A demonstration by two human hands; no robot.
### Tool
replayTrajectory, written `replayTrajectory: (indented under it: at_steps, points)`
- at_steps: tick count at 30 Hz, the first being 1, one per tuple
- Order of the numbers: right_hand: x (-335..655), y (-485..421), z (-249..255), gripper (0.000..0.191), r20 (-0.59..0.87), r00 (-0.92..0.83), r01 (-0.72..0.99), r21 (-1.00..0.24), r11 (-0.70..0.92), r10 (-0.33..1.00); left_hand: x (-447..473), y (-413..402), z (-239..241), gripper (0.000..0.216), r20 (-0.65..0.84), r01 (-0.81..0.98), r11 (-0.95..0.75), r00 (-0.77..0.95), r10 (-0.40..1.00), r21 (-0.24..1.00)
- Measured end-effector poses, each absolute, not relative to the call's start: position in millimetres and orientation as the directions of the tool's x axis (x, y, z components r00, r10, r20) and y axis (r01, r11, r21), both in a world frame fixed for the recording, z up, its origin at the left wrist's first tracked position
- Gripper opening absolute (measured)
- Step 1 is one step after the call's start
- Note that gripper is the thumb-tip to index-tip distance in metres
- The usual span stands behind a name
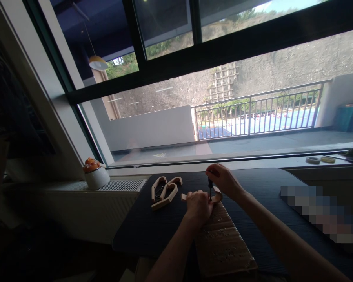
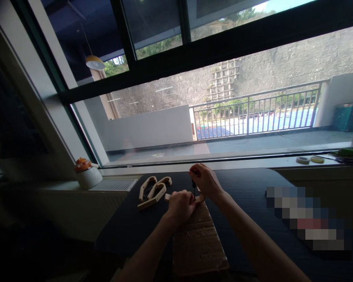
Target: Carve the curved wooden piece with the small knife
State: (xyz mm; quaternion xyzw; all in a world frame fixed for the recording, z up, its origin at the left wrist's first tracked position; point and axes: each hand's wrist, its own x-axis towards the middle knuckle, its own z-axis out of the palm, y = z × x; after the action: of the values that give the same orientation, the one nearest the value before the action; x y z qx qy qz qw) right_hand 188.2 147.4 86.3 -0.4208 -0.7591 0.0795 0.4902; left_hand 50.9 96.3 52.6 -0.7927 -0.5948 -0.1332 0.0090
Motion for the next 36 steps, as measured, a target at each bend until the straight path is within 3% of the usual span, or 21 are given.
replayTrajectory:
  at_steps: [9, 26, 36]
  points:
    - [185.0, 130.2, 90.9, 0.03, 0.687, -0.34, 0.416, -0.502, 0.758, 0.642, 51.1, 96.2, 53.4, 0.022, 0.222, 0.948, -0.284, 0.249, 0.943, 0.143]
    - [194.6, 145.7, 91.2, 0.017, 0.668, -0.237, 0.618, -0.457, 0.64, 0.706, 51.7, 95.5, 52.5, 0.023, 0.232, 0.945, -0.287, 0.246, 0.941, 0.159]
    - [195.2, 134.5, 103.0, 0.018, 0.678, -0.303, 0.705, -0.313, 0.636, 0.67, 51.3, 96.3, 51.1, 0.022, 0.237, 0.947, -0.281, 0.24, 0.941, 0.156]
